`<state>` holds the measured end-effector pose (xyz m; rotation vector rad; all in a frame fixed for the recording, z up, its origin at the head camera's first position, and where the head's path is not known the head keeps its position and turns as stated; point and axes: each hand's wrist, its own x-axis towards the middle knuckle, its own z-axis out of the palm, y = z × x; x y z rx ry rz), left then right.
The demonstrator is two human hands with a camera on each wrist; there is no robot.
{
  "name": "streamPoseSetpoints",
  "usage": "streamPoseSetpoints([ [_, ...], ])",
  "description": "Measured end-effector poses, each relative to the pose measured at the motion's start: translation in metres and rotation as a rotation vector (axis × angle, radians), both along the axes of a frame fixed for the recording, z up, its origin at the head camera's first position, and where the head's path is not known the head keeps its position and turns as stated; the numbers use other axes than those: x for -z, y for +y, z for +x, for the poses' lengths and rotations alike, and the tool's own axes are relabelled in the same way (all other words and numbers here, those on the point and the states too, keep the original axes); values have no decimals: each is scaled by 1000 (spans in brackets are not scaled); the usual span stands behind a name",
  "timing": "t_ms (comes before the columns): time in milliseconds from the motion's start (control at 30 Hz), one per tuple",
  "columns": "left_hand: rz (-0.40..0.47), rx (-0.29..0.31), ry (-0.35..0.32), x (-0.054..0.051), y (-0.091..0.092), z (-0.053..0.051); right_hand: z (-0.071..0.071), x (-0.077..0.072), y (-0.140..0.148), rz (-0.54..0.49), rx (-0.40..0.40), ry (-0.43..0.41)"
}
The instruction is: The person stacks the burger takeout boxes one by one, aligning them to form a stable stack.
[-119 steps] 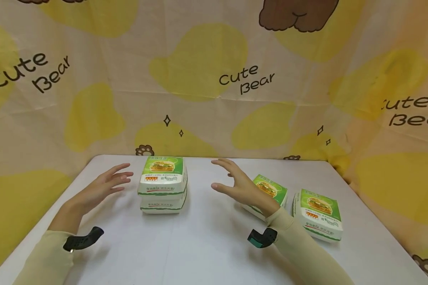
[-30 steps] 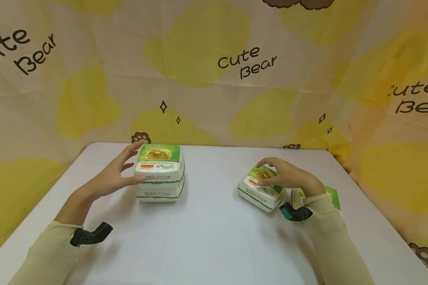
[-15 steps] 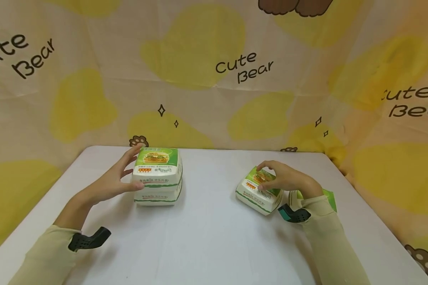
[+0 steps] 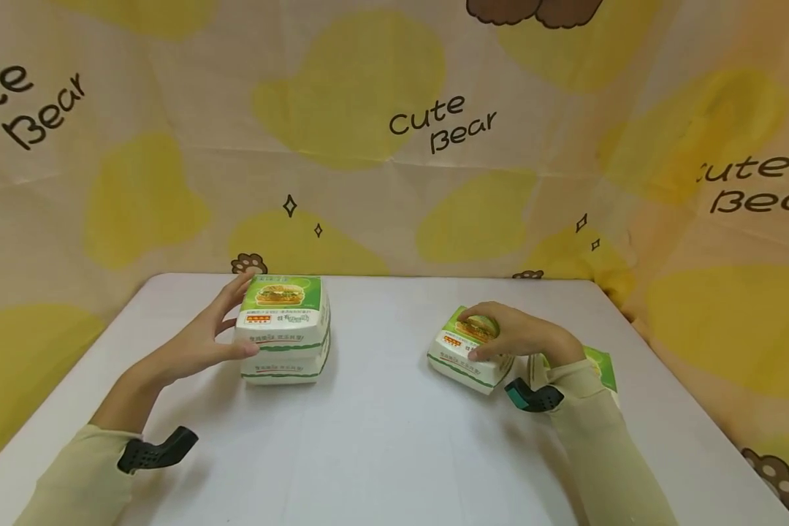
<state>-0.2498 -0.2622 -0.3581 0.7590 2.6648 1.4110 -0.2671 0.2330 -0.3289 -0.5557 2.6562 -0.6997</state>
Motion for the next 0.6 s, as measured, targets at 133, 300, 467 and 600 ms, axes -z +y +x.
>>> streamPoseSetpoints([
  [133,0,2,-12,3,1,0,2,-1,1,42,8,-43],
  [300,2,2,-19,5,1,-1,3,-1,-1,57,19,-90],
  [467,13,3,-32,3,3,-2,2,4,-4,54,-20,-70],
  [600,23,6,-40,3,3,-2,1,8,-8,29,-54,-54],
])
